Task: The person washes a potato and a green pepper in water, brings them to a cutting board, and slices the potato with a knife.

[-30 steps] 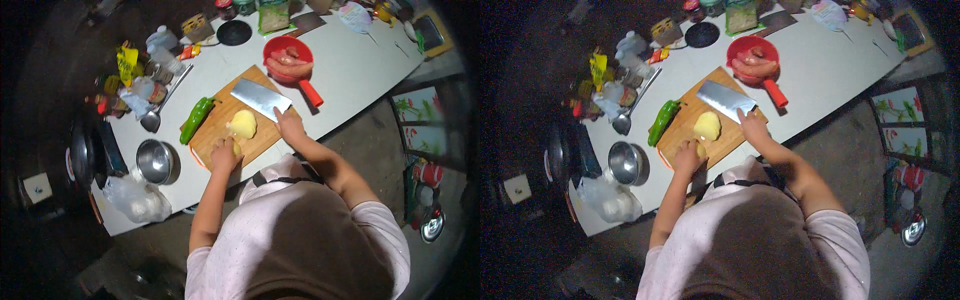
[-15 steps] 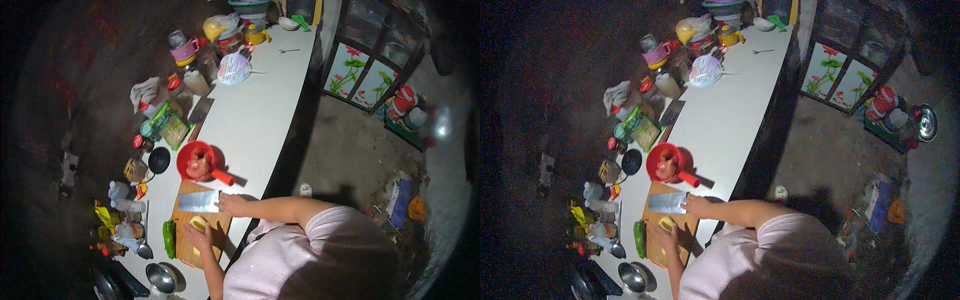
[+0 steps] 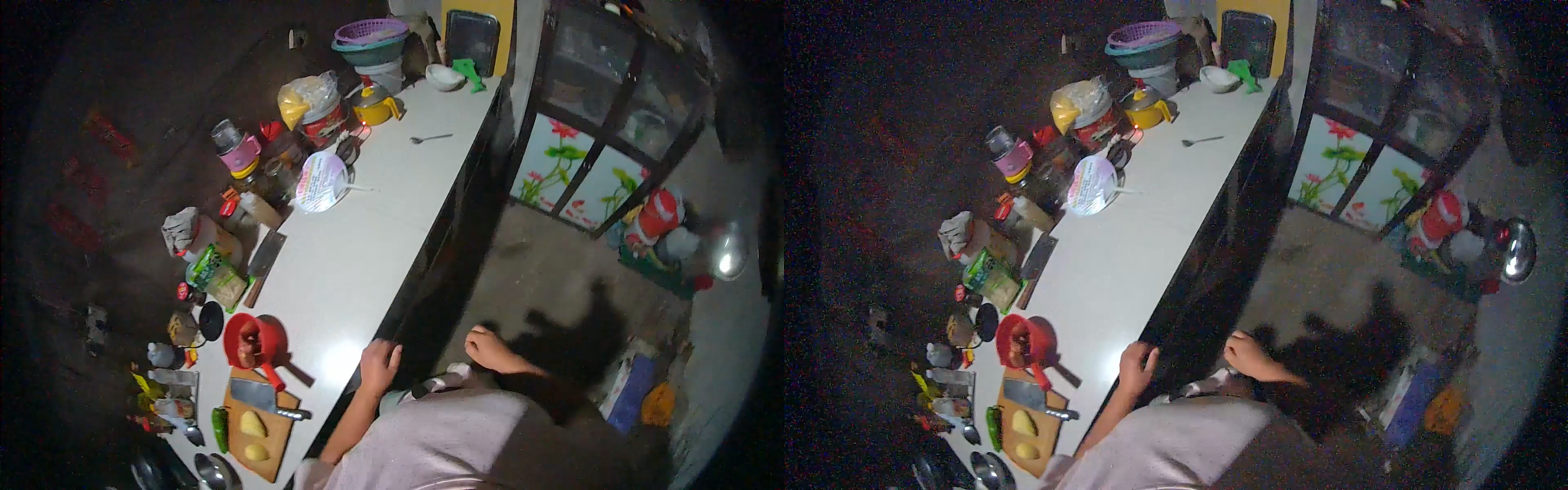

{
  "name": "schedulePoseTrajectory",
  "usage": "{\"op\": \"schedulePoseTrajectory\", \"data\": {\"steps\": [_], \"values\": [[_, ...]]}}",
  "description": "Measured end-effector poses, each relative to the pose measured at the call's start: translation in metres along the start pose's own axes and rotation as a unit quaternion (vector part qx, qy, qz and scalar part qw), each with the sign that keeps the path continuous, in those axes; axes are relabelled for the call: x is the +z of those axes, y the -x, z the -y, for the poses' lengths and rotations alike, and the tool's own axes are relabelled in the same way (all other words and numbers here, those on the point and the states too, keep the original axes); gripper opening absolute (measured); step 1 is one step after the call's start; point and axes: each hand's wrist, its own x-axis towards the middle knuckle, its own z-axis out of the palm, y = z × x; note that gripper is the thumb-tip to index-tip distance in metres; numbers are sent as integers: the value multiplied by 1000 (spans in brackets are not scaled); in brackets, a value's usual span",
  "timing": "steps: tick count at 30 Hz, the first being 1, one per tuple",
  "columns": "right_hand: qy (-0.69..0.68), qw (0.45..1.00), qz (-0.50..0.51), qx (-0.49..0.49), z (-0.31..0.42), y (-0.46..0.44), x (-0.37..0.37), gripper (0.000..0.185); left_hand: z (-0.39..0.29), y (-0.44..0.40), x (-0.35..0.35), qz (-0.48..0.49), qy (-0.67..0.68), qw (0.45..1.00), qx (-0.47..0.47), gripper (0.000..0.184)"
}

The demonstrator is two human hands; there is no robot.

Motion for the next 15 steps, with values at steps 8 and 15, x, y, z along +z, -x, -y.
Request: {"op": "schedulePoseTrajectory", "data": {"steps": [8, 15], "values": [[-10, 992, -31, 118, -62, -64, -65, 29, -35, -137, 68, 101, 21, 995, -12, 21], [0, 999, 1, -49, -108, -219, -118, 13, 38, -239, 116, 59, 48, 992, -101, 24]]}}
